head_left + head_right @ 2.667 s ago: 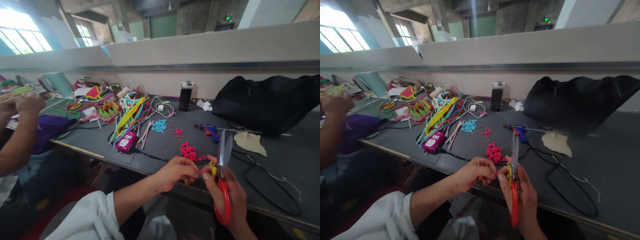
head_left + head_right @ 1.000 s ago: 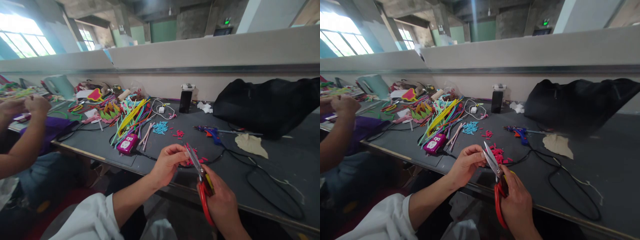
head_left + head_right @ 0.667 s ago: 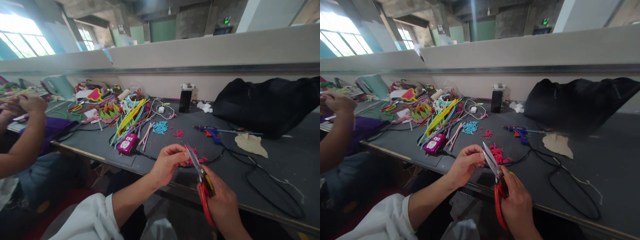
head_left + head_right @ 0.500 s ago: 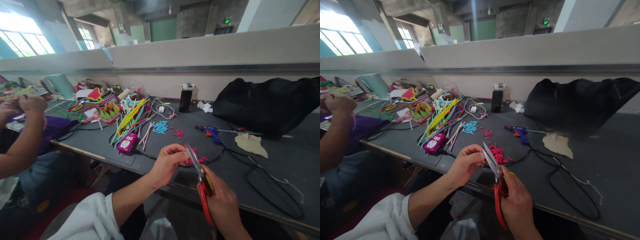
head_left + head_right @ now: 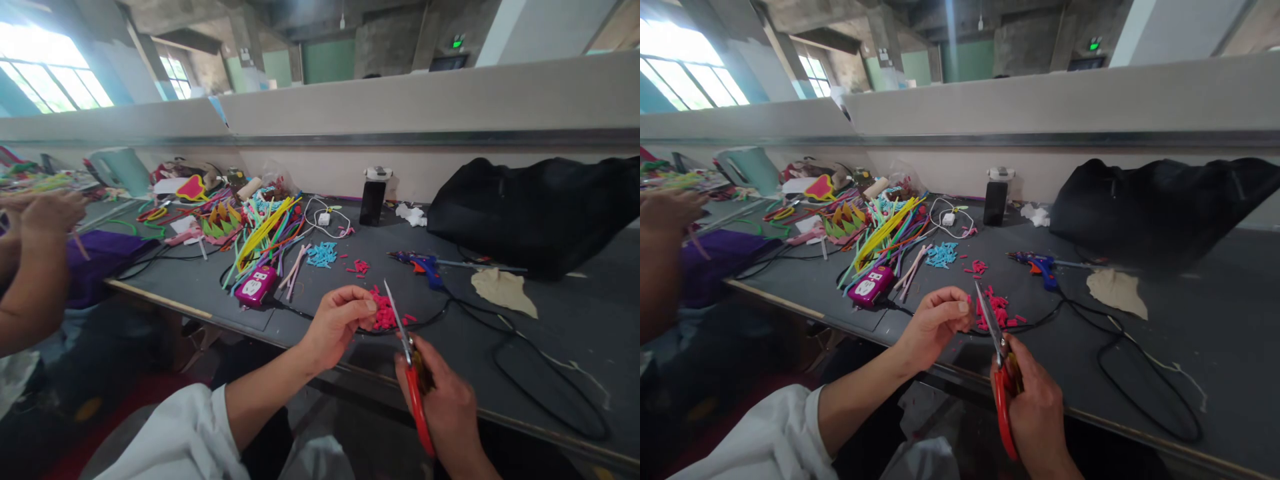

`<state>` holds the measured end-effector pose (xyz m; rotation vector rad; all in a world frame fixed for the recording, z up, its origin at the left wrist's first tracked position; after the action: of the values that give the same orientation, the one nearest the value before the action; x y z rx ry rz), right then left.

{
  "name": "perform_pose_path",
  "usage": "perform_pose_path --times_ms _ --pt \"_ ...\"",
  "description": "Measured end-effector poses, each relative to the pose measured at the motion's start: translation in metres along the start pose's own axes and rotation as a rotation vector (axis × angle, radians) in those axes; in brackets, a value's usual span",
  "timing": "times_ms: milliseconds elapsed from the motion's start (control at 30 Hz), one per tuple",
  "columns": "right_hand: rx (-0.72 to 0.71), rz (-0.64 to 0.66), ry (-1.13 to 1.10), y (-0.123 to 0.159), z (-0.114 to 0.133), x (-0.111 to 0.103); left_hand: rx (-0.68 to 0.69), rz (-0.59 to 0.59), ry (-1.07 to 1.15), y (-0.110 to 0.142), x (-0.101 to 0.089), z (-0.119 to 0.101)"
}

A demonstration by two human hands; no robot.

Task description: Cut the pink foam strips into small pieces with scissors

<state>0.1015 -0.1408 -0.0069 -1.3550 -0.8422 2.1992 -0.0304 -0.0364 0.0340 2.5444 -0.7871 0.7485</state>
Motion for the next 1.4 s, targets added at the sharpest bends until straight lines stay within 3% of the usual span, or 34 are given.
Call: perform_pose_path --times_ms 100,200,433,700,900,1067,1267,1400 --pt "0.049 0.005 -0.067 -0.004 0.0 -0.003 0.01 -0.004 -0.044 -0.005 -0.005 0.0" --pt "0.103 0.0 -0.113 -0.01 -0.001 -0.008 0.023 -0.074 -0.223 -0.015 -0.017 -0.003" --pt "0.238 -0.011 -0.184 -0.017 -0.011 -0.014 0.135 -0.375 -1.091 -0.065 -0.057 -0.026" --pt "0.336 -0.008 -0.241 -0.019 -0.025 -0.013 0.176 -0.436 -1.456 -0.132 -0.065 -0.041" --pt "0.353 -0.033 -0.294 -0.02 -0.027 -0.015 0.21 -0.464 -1.588 -0.143 -0.072 -0.044" --pt "0.398 -0.012 -0.316 -0.019 -0.026 -0.013 0.298 -0.412 -1.63 -0.118 -0.067 -0.039" --pt "0.402 0.008 -0.294 -0.02 -0.025 -0.012 0.413 -0.165 -1.727 -0.098 -0.031 -0.008" --pt "0.418 0.026 -0.264 -0.02 -0.026 -0.012 0.484 -0.037 -1.969 -0.098 -0.021 0.008"
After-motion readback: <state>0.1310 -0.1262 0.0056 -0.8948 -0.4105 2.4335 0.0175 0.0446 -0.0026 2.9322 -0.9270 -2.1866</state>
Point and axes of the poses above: each hand's wrist, its own y-axis away from the middle knuckle, its own x-axis out of the palm, z = x × y, the point moved 6 cm from there along -y, towards the middle knuckle, and after that the axes turned 12 degrees about -x, right-handed, at the moved point
